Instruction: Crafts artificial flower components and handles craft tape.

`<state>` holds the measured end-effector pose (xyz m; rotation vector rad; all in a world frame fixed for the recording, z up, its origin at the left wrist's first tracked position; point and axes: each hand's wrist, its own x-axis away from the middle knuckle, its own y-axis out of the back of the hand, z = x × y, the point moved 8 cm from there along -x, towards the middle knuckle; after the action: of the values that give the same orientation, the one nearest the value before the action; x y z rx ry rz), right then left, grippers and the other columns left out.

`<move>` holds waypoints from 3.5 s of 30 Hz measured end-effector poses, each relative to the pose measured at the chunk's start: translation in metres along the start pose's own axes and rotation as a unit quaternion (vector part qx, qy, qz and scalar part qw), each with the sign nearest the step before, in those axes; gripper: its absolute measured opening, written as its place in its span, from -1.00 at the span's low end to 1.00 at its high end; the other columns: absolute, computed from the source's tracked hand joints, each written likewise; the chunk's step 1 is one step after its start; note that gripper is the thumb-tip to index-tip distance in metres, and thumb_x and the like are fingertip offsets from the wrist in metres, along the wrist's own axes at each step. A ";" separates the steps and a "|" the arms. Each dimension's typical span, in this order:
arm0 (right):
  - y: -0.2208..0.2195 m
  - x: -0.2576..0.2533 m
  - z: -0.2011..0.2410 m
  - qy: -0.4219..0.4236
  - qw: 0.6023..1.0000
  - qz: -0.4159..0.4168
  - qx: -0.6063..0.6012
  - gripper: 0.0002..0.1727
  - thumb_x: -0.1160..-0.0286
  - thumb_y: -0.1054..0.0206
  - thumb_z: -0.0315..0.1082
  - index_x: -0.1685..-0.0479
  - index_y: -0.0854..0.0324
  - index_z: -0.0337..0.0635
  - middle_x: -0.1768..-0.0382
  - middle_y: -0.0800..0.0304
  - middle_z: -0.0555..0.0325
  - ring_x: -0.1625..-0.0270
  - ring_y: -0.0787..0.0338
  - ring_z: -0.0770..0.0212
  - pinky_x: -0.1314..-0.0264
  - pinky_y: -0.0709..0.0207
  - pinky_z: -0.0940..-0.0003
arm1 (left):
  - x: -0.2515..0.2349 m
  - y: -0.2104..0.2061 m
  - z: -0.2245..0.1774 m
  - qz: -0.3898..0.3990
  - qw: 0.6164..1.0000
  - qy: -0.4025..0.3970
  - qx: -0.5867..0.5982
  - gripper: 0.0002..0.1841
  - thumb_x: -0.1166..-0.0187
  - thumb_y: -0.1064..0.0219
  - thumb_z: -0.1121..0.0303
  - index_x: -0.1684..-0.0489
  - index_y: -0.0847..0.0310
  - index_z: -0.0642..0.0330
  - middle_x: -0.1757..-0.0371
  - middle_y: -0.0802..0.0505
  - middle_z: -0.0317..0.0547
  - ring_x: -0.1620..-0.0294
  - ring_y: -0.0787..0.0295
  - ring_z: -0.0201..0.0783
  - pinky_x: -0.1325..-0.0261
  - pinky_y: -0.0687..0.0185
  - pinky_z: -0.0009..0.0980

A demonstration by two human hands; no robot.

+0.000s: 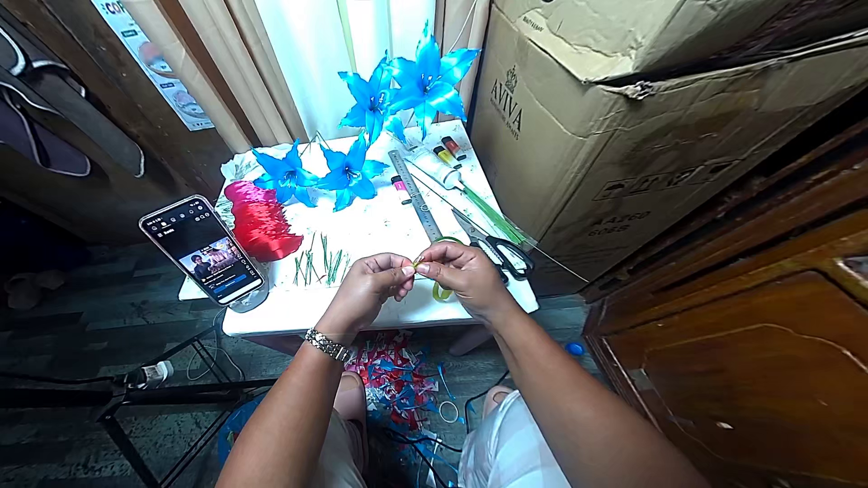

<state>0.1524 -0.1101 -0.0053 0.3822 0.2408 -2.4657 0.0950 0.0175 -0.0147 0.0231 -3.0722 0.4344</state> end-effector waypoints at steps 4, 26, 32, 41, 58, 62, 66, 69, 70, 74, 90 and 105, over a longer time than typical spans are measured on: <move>-0.004 0.001 0.000 -0.014 0.997 0.043 -0.054 -0.85 -0.42 -0.40 -0.57 0.27 -0.81 -0.11 0.39 -0.79 0.38 0.49 -0.59 0.62 0.45 -0.47 0.74 | -0.001 -0.006 0.008 0.079 0.993 0.063 0.059 -0.75 -0.59 -0.11 0.50 0.42 -0.71 0.12 0.58 -0.71 -0.33 0.55 -0.62 -0.52 0.39 -0.57 -0.59; -0.002 0.005 -0.004 -0.021 0.995 -0.082 -0.045 -0.88 -0.52 -0.37 -0.51 0.21 -0.74 -0.07 0.44 -0.70 0.42 0.63 -0.39 0.65 0.60 -0.25 0.78 | 0.014 -0.009 -0.021 -0.135 0.933 -0.221 -0.251 -0.90 -0.65 -0.28 0.49 0.14 -0.72 0.27 0.39 -0.78 -0.31 0.44 -0.66 -0.58 0.27 -0.62 -0.65; -0.017 0.004 -0.005 -0.048 0.981 0.028 -0.183 -0.84 -0.51 -0.35 -0.53 0.21 -0.81 -0.08 0.46 -0.75 0.38 0.66 -0.38 0.68 0.63 -0.24 0.77 | 0.004 -0.013 0.007 0.031 0.991 0.007 0.132 -0.77 -0.59 -0.15 0.42 0.43 -0.71 0.03 0.59 -0.67 -0.38 0.57 -0.57 -0.54 0.42 -0.51 -0.61; -0.018 0.005 0.008 0.001 0.983 0.105 -0.150 -0.87 -0.43 -0.43 -0.47 0.30 -0.87 -0.05 0.46 -0.70 0.45 0.53 -0.48 0.68 0.52 -0.32 0.78 | 0.009 -0.029 0.014 0.191 0.959 0.101 0.184 -0.82 -0.53 -0.27 0.33 0.49 -0.72 0.00 0.62 -0.66 -0.44 0.58 -0.58 -0.58 0.44 -0.48 -0.64; -0.003 0.005 -0.001 -0.024 0.989 -0.072 -0.125 -0.85 -0.53 -0.34 -0.54 0.26 -0.72 -0.05 0.48 -0.68 0.41 0.65 -0.37 0.66 0.62 -0.24 0.78 | 0.015 -0.012 -0.019 -0.093 0.965 -0.182 -0.165 -0.92 -0.62 -0.33 0.53 0.15 -0.75 0.23 0.39 -0.83 -0.31 0.40 -0.73 -0.51 0.21 -0.70 -0.57; -0.007 0.005 0.000 -0.037 0.988 -0.036 -0.145 -0.85 -0.56 -0.32 -0.53 0.12 -0.75 -0.09 0.49 -0.68 0.40 0.65 -0.38 0.66 0.61 -0.27 0.78 | 0.010 -0.011 -0.011 -0.047 0.987 -0.142 -0.056 -0.86 -0.64 -0.26 0.55 0.19 -0.75 0.17 0.38 -0.82 -0.29 0.38 -0.73 -0.49 0.21 -0.70 -0.56; -0.010 0.004 0.002 -0.034 0.987 -0.007 -0.158 -0.82 -0.59 -0.31 -0.50 0.19 -0.84 -0.10 0.47 -0.74 0.40 0.65 -0.37 0.67 0.61 -0.25 0.77 | 0.008 -0.013 -0.006 -0.019 0.994 -0.111 0.013 -0.83 -0.63 -0.22 0.57 0.20 -0.76 0.18 0.39 -0.82 -0.25 0.41 -0.72 -0.48 0.21 -0.69 -0.55; -0.008 0.004 0.003 -0.018 0.989 -0.013 -0.147 -0.81 -0.56 -0.34 -0.50 0.33 -0.82 -0.07 0.45 -0.75 0.39 0.64 -0.38 0.67 0.60 -0.24 0.77 | 0.008 -0.016 -0.004 -0.007 0.995 -0.090 0.038 -0.82 -0.64 -0.20 0.56 0.23 -0.76 0.18 0.43 -0.81 -0.24 0.44 -0.71 -0.48 0.22 -0.68 -0.56; -0.007 0.004 0.003 -0.017 0.989 -0.018 -0.143 -0.81 -0.55 -0.35 -0.50 0.35 -0.82 -0.07 0.44 -0.76 0.40 0.63 -0.39 0.67 0.60 -0.25 0.78 | 0.007 -0.016 -0.004 -0.008 0.995 -0.087 0.039 -0.82 -0.64 -0.20 0.56 0.24 -0.76 0.18 0.43 -0.81 -0.23 0.44 -0.71 -0.49 0.23 -0.68 -0.56; -0.003 0.005 0.001 -0.032 0.990 -0.051 -0.124 -0.82 -0.53 -0.37 -0.52 0.36 -0.82 -0.08 0.44 -0.77 0.39 0.64 -0.37 0.66 0.61 -0.24 0.78 | 0.007 -0.013 -0.004 -0.028 0.995 -0.099 -0.002 -0.86 -0.62 -0.27 0.57 0.21 -0.76 0.20 0.41 -0.83 -0.22 0.44 -0.73 -0.48 0.25 -0.69 -0.57; -0.003 0.007 -0.013 -0.097 0.981 -0.129 -0.110 -0.86 -0.53 -0.39 -0.52 0.35 -0.76 -0.08 0.53 -0.70 0.41 0.69 -0.35 0.65 0.65 -0.22 0.76 | 0.013 -0.008 -0.011 -0.123 0.972 -0.138 -0.142 -0.92 -0.57 -0.38 0.56 0.13 -0.76 0.26 0.39 -0.85 -0.27 0.40 -0.76 -0.48 0.22 -0.71 -0.57; -0.007 0.007 -0.018 -0.093 0.977 -0.135 -0.134 -0.83 -0.54 -0.39 -0.52 0.38 -0.67 -0.06 0.55 -0.69 0.39 0.72 -0.34 0.64 0.67 -0.23 0.75 | 0.018 -0.014 -0.012 -0.190 0.943 -0.180 -0.205 -0.93 -0.57 -0.35 0.54 0.24 -0.77 0.28 0.45 -0.81 -0.30 0.49 -0.66 -0.58 0.33 -0.61 -0.64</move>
<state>0.1470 -0.1039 -0.0241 0.0003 0.5709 -2.6648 0.0773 0.0068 0.0014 0.7424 -3.3149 -0.2616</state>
